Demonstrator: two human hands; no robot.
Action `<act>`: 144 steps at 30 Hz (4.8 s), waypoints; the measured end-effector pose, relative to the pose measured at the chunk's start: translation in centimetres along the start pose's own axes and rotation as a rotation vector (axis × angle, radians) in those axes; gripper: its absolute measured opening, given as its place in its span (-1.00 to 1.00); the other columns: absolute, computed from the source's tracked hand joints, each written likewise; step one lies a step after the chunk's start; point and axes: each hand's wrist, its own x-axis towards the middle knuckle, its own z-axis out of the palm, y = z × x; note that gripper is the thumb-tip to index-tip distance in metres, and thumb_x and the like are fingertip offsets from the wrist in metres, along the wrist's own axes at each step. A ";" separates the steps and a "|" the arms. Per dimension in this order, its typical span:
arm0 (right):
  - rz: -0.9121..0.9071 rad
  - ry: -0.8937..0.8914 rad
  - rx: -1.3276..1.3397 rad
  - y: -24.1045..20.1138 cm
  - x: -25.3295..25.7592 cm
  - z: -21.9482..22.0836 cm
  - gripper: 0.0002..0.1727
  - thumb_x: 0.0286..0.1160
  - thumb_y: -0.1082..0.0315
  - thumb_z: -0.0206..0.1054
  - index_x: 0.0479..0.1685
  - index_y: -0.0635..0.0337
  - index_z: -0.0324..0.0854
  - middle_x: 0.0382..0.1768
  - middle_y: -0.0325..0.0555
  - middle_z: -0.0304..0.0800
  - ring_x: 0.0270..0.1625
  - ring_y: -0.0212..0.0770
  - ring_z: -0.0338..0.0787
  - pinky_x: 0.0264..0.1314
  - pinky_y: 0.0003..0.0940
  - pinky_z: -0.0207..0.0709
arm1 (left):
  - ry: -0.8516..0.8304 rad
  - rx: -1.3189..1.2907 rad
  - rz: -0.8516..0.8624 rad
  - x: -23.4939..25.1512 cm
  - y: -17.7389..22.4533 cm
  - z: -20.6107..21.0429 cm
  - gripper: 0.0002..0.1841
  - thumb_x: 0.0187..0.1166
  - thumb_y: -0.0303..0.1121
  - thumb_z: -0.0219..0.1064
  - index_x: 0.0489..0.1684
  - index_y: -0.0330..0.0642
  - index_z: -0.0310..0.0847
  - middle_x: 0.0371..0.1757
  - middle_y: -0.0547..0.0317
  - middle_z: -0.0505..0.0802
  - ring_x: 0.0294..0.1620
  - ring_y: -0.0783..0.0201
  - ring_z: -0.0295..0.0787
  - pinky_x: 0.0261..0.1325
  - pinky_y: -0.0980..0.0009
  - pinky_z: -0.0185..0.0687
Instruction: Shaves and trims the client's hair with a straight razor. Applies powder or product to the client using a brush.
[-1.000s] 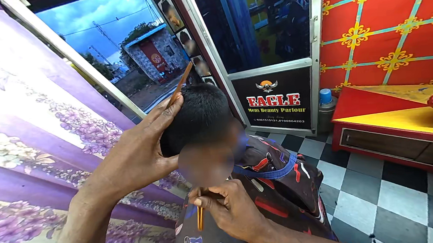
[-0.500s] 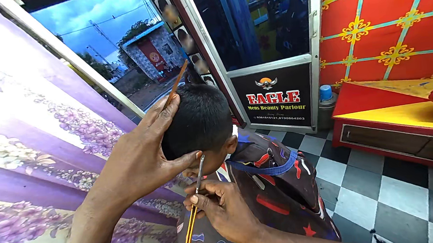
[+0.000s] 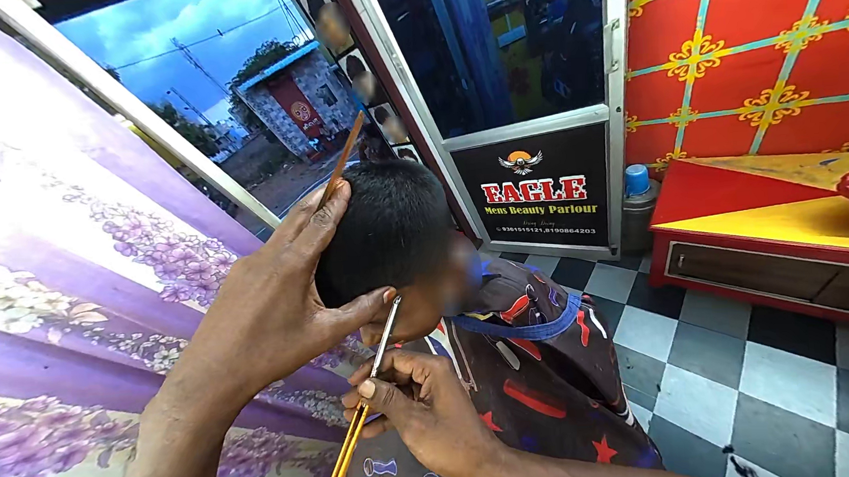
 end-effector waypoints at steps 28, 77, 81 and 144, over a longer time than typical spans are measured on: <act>0.051 0.041 0.163 -0.2 -0.3 0.2 -0.76 0.75 0.48 0.18 0.16 0.47 0.62 -0.06 0.11 0.88 -0.01 -0.07 0.94 0.02 -0.19 0.88 | -0.010 -0.027 -0.028 -0.9 0.1 -0.1 0.10 0.25 0.34 0.39 0.88 -0.03 0.13 0.85 0.08 0.28 0.54 0.07 0.59 0.20 0.00 0.70; -0.203 -0.282 -1.008 -3.7 -3.5 -11.3 -0.73 0.76 0.17 0.23 -0.05 0.14 0.77 -0.22 -0.15 0.86 -0.20 -0.26 0.84 -0.11 -0.23 0.75 | 0.168 -0.076 -0.241 -7.5 3.0 3.9 0.22 0.19 0.41 0.45 0.95 0.10 -0.05 0.94 0.15 0.06 0.67 0.14 0.46 0.33 0.08 0.66; -0.287 -0.190 -1.158 -1.4 -0.3 -10.1 -0.79 0.68 0.22 0.27 -0.13 0.09 0.79 -0.31 -0.16 0.84 -0.27 -0.21 0.84 -0.19 -0.17 0.74 | 0.128 -0.034 -0.239 -6.4 2.8 3.3 0.23 0.17 0.26 0.53 0.96 0.05 -0.10 0.95 0.18 0.03 0.64 0.08 0.51 0.25 0.01 0.71; -0.183 -0.094 -1.190 -0.7 2.5 -8.3 -0.86 0.56 0.30 0.39 -0.12 0.08 0.85 -0.28 -0.16 0.86 -0.27 -0.19 0.83 -0.17 -0.17 0.71 | 0.164 0.037 -0.270 -5.9 2.4 4.5 0.19 0.18 -0.04 0.57 0.94 -0.16 -0.10 0.94 -0.03 0.00 0.43 -0.10 0.67 0.02 -0.04 0.76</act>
